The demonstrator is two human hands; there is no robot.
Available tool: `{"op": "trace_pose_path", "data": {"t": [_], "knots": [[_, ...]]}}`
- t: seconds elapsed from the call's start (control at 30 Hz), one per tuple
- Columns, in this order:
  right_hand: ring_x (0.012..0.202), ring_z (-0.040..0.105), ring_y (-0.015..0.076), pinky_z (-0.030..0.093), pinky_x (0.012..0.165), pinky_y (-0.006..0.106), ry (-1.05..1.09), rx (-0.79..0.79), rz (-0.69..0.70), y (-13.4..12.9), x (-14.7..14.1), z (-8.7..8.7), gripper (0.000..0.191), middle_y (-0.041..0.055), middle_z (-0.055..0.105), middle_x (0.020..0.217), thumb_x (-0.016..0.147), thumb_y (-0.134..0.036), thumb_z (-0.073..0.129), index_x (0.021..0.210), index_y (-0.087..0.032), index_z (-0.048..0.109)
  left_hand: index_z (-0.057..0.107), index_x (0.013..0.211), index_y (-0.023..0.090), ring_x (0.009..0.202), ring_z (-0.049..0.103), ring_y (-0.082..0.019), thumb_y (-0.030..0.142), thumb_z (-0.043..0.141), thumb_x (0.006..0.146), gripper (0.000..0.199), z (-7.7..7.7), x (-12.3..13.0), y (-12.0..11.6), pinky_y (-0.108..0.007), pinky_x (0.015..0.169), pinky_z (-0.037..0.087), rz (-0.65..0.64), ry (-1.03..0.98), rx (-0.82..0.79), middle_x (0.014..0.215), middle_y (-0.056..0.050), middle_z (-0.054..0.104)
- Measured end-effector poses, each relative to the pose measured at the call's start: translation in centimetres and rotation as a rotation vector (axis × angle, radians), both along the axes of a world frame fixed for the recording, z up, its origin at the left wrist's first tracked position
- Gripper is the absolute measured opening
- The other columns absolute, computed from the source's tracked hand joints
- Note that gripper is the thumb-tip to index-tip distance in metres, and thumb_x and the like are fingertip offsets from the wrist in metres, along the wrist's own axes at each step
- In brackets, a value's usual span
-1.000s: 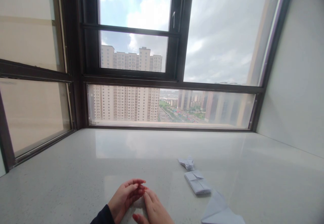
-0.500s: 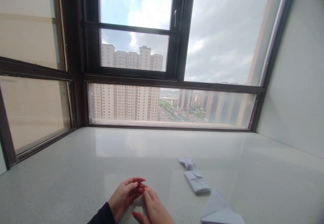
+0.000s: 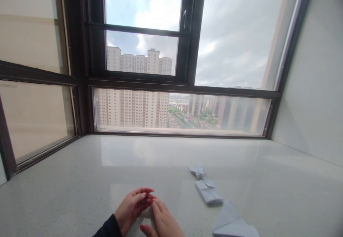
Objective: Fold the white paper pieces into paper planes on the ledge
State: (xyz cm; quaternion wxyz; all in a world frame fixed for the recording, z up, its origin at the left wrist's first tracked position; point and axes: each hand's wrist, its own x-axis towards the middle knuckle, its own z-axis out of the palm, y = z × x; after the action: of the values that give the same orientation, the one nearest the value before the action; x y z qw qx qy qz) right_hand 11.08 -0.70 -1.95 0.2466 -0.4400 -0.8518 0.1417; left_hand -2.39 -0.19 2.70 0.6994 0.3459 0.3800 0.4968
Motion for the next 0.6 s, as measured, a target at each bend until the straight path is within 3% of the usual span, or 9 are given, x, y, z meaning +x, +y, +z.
{"op": "trace_pose_path", "data": {"t": [0.3,0.6], "knots": [[0.111,0.041,0.0283,0.033,0.093,0.040,0.015,0.088,0.038,0.26,0.16,-0.58,0.058,0.0158,0.051,0.115,0.071,-0.045,0.055,0.117,-0.010,0.044,0.066,0.076,0.012,0.067,0.063,-0.015,0.016,0.061,0.062,0.015,0.33,0.19,-0.33,-0.024,0.070,0.045,0.019,0.003,0.013,0.073,-0.009,0.069],[0.113,0.039,0.0280,0.031,0.095,0.038,0.005,0.024,0.024,0.06,0.15,-0.02,0.059,0.0177,0.049,0.116,0.069,-0.038,0.059,0.116,-0.006,0.043,0.066,0.076,0.011,0.068,0.062,-0.014,0.016,0.061,0.063,0.015,-0.14,0.04,-0.02,-0.023,0.072,0.044,0.007,-0.013,0.020,0.073,-0.009,0.069]]}}
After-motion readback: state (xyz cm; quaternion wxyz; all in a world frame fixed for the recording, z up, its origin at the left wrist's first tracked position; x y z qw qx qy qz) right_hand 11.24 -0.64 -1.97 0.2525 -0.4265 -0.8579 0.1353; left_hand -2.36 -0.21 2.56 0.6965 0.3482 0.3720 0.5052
